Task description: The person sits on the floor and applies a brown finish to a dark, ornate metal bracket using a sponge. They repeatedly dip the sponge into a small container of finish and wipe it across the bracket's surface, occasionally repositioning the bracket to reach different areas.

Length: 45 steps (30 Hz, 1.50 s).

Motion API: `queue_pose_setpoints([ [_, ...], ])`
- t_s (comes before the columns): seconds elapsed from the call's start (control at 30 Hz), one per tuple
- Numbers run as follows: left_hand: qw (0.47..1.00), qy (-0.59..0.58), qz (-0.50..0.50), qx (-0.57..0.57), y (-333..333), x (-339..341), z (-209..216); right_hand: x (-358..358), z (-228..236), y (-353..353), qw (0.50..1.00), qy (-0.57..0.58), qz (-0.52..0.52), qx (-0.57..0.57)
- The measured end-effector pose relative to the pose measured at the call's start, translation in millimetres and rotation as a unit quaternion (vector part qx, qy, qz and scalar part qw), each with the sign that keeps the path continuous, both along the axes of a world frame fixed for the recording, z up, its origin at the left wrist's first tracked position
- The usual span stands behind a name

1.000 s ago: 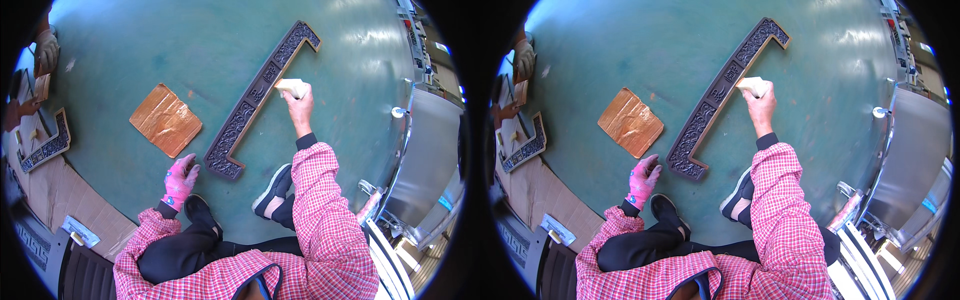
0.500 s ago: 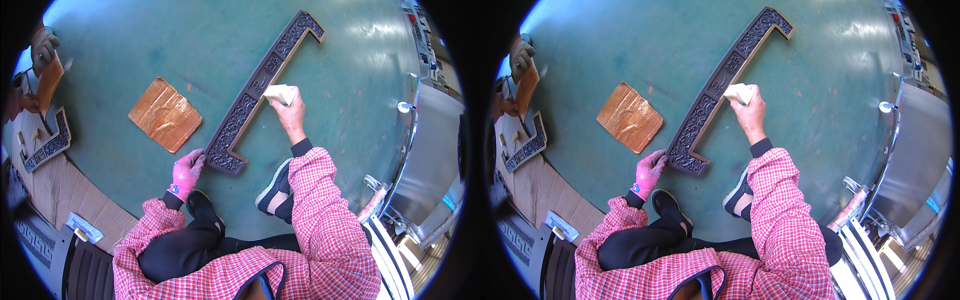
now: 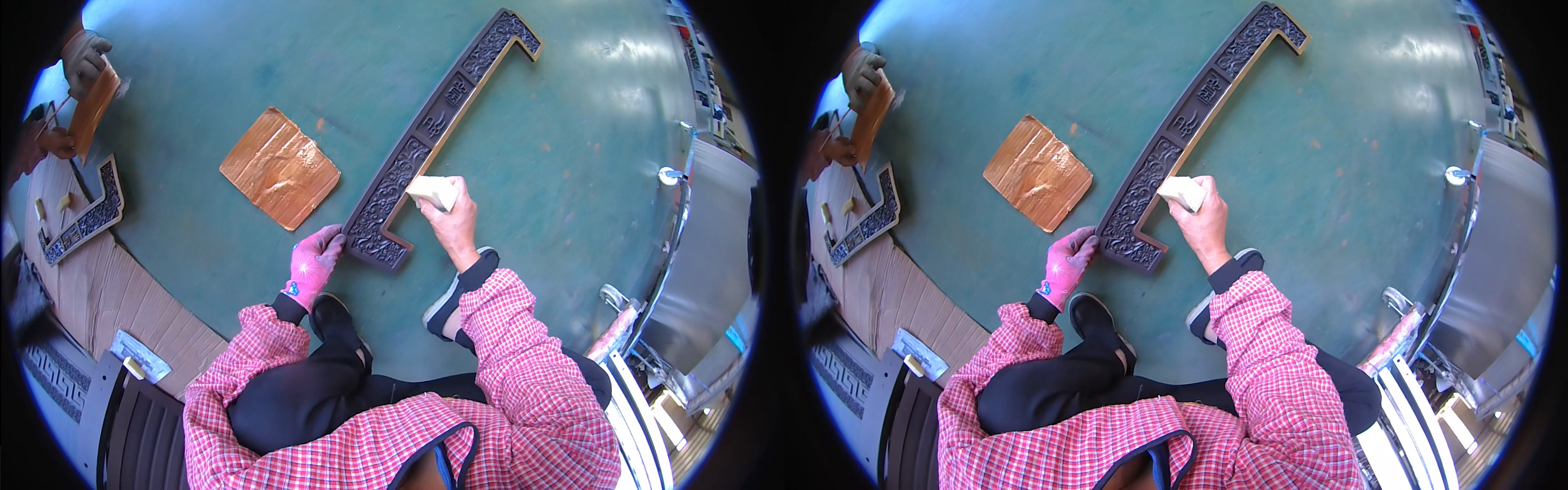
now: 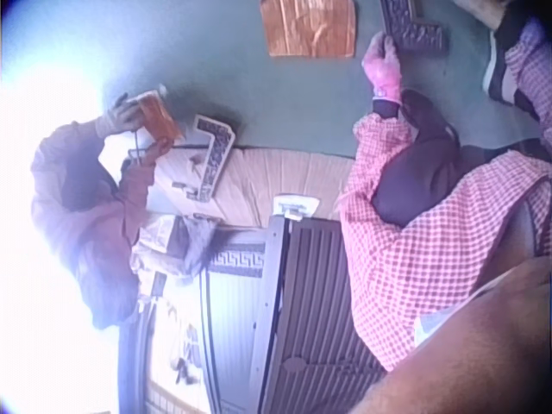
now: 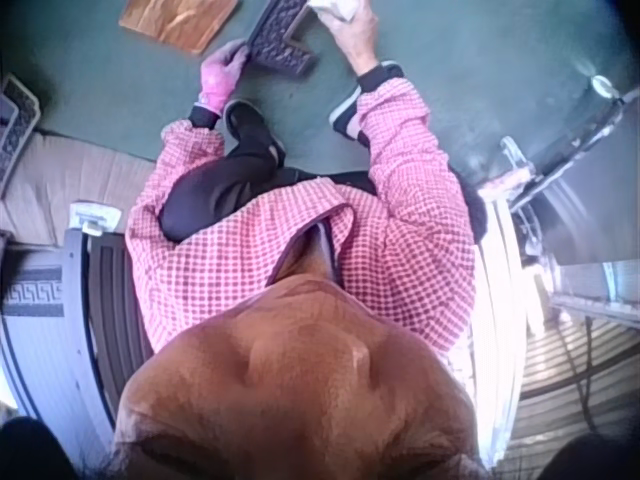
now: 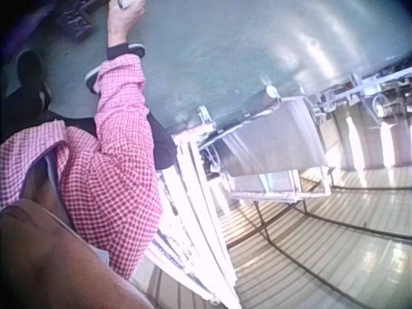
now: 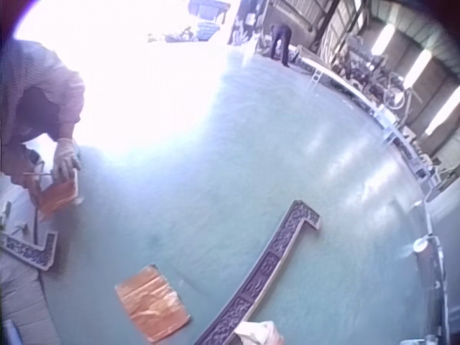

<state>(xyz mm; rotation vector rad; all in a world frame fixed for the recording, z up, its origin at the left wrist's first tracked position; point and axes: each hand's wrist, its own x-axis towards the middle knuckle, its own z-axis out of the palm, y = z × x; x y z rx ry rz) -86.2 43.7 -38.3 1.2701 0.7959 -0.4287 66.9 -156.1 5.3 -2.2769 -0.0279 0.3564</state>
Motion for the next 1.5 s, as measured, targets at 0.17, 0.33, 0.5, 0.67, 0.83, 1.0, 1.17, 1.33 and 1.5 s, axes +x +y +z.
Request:
queue_pose_setpoints([
  [0.17, 1.0, -0.005, 0.008, 0.002, -1.0, -0.3, -0.3, -28.7, 2.7, 1.1, 0.999, 0.036, 0.037, -0.003],
  [0.33, 1.0, -0.004, 0.017, -0.005, -0.9, -1.4, -3.0, -37.7, 7.5, -4.0, 0.994, 0.03, 0.101, -0.002],
  [0.5, 1.0, -0.027, 0.01, 0.001, -1.8, -0.4, -3.9, -28.7, 9.3, 1.4, 0.995, -0.011, 0.096, -0.02],
  [0.67, 1.0, 0.02, -0.011, -0.022, 2.2, 2.1, 3.0, -36.3, 10.0, -6.1, 0.973, -0.024, 0.227, -0.035],
  [0.83, 1.0, 0.006, -0.023, 0.007, 1.9, 3.2, 4.9, -29.5, 15.1, -0.6, 0.963, -0.057, 0.261, -0.028],
  [1.0, 1.0, 0.002, -0.012, -0.002, 1.8, 0.7, 0.1, -27.2, 14.7, -2.6, 0.953, -0.092, 0.286, -0.042],
  [1.17, 1.0, 0.003, -0.018, 0.0, 2.5, 3.0, 1.7, -29.7, 13.2, -0.4, 0.949, -0.104, 0.293, -0.042],
  [1.33, 0.999, 0.028, -0.016, 0.011, 1.7, 3.1, 3.3, -34.5, 10.4, 3.7, 0.948, -0.11, 0.296, -0.043],
  [1.5, 0.999, 0.0, -0.032, 0.035, 2.2, 1.2, 0.0, -37.1, 8.1, 5.3, 0.945, -0.144, 0.289, -0.049],
])
